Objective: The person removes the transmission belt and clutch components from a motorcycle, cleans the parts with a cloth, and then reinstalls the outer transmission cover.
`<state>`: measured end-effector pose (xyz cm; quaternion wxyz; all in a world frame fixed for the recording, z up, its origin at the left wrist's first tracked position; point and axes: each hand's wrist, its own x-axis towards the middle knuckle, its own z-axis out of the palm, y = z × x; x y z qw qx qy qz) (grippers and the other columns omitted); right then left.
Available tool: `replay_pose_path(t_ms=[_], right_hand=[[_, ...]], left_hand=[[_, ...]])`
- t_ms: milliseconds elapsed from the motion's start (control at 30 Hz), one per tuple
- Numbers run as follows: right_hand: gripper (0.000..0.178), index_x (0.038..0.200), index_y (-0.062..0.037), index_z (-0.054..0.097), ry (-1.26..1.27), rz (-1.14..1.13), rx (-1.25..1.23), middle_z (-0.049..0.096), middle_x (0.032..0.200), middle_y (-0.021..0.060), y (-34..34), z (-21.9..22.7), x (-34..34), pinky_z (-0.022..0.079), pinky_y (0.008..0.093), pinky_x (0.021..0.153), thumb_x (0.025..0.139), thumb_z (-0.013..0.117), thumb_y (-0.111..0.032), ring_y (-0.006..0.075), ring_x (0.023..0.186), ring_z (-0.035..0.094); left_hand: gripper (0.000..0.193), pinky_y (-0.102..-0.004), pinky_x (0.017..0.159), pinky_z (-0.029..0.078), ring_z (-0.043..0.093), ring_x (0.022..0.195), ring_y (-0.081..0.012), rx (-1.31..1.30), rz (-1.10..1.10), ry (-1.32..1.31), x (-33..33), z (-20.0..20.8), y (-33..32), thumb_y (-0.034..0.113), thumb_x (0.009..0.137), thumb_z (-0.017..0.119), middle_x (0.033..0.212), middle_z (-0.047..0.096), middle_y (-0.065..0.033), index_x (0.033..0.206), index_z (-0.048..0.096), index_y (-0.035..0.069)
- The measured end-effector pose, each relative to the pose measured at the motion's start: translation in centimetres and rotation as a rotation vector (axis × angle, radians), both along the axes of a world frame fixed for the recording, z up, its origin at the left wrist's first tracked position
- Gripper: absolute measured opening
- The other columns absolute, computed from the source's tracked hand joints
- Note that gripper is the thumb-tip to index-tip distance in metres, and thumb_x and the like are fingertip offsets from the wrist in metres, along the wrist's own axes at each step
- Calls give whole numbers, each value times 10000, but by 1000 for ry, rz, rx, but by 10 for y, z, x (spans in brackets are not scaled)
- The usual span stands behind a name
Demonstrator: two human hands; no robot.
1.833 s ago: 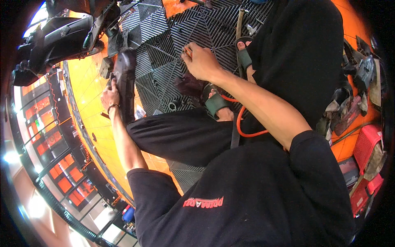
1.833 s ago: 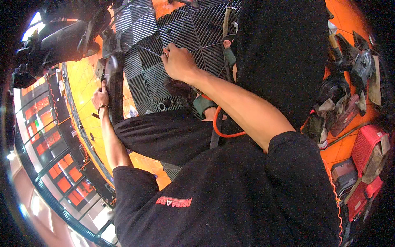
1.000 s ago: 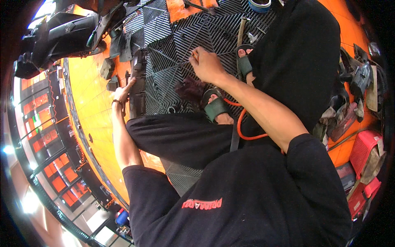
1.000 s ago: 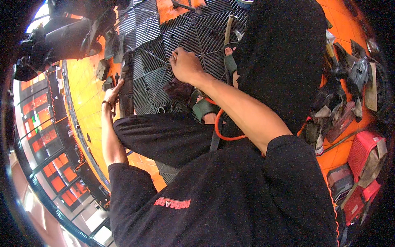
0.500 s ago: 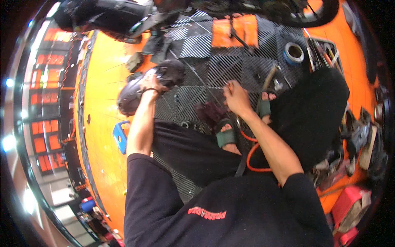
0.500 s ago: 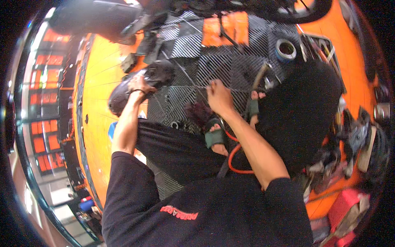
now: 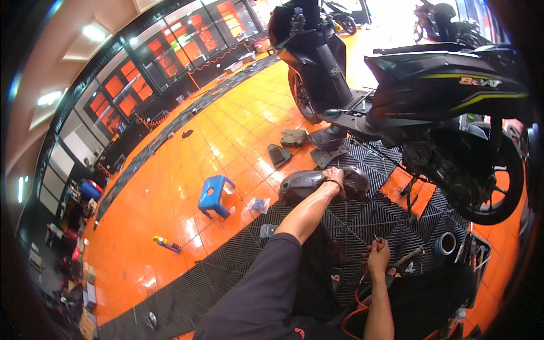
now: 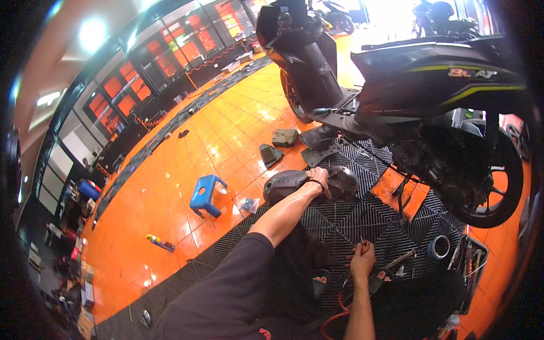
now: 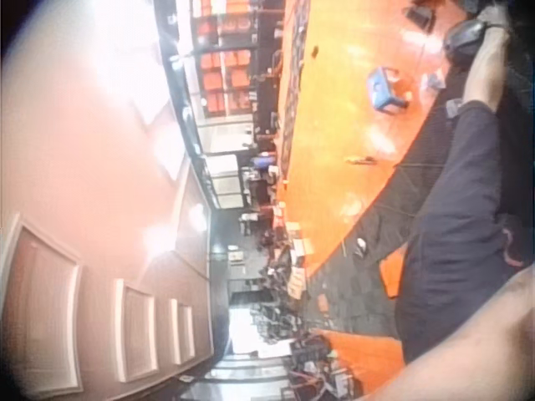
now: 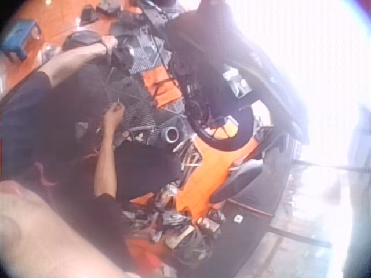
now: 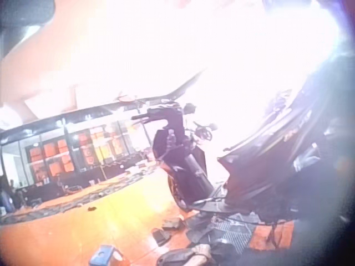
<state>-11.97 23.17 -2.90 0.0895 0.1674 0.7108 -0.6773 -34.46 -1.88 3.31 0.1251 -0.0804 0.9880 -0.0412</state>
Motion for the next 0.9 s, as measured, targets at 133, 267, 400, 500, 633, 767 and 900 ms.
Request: replay_pose_path(t_ms=[133, 267, 400, 500, 633, 767, 900], right_hand=[[249, 1246, -27, 529, 62, -17, 10, 659, 855, 78, 4, -19, -2, 526, 322, 404, 1029, 523, -149, 184, 569, 680], [188, 1169, -60, 531, 83, -4, 1, 641, 870, 91, 8, -26, -1, 504, 303, 380, 1043, 509, -198, 174, 551, 658], [185, 1156, -45, 535, 131, -21, -5, 645, 849, 89, 5, -29, -4, 503, 307, 386, 1040, 513, -188, 173, 547, 658], [221, 1201, -31, 535, 157, -5, 32, 658, 852, 90, 3, -32, 6, 526, 312, 421, 1034, 524, -175, 170, 565, 669], [262, 1244, -15, 527, 157, -5, 4, 674, 887, 89, -7, -3, 5, 559, 313, 470, 1027, 545, -161, 162, 620, 692], [265, 1249, -15, 533, 82, 70, -62, 671, 888, 86, -21, 32, 14, 551, 313, 455, 1031, 543, -164, 174, 609, 695], [271, 1266, -36, 532, 122, 69, -69, 662, 895, 84, -23, 7, 5, 532, 316, 418, 1032, 540, -173, 185, 611, 699]], left_hand=[[755, -376, 839, 602, 730, 1015, -255, 21, 15, 91, -10, 10, 12, 441, 387, 1015, 1077, 755, -107, 1016, 780, 98], [836, -416, 891, 585, 708, 1064, -286, 116, 28, 46, -11, 24, 19, 505, 394, 999, 1127, 737, -125, 1054, 758, 53], [977, -430, 939, 566, 673, 1138, -298, 161, 86, -24, -5, 36, 10, 603, 385, 968, 1208, 702, -141, 1147, 722, 44], [972, -437, 968, 545, 657, 1158, -305, 161, 59, -41, 4, 31, -4, 663, 416, 928, 1201, 698, -156, 1116, 724, 19], [981, -425, 959, 546, 662, 1155, -302, 137, 78, -82, 16, 41, -8, 654, 437, 920, 1234, 690, -157, 1150, 724, 9], [927, -405, 931, 556, 687, 1095, -303, 59, 66, -81, 26, 37, -26, 656, 451, 910, 1149, 718, -181, 1063, 740, -20], [861, -409, 900, 566, 702, 1031, -327, 34, 48, -51, 24, 27, -54, 652, 450, 905, 1027, 743, -196, 958, 757, -27]])
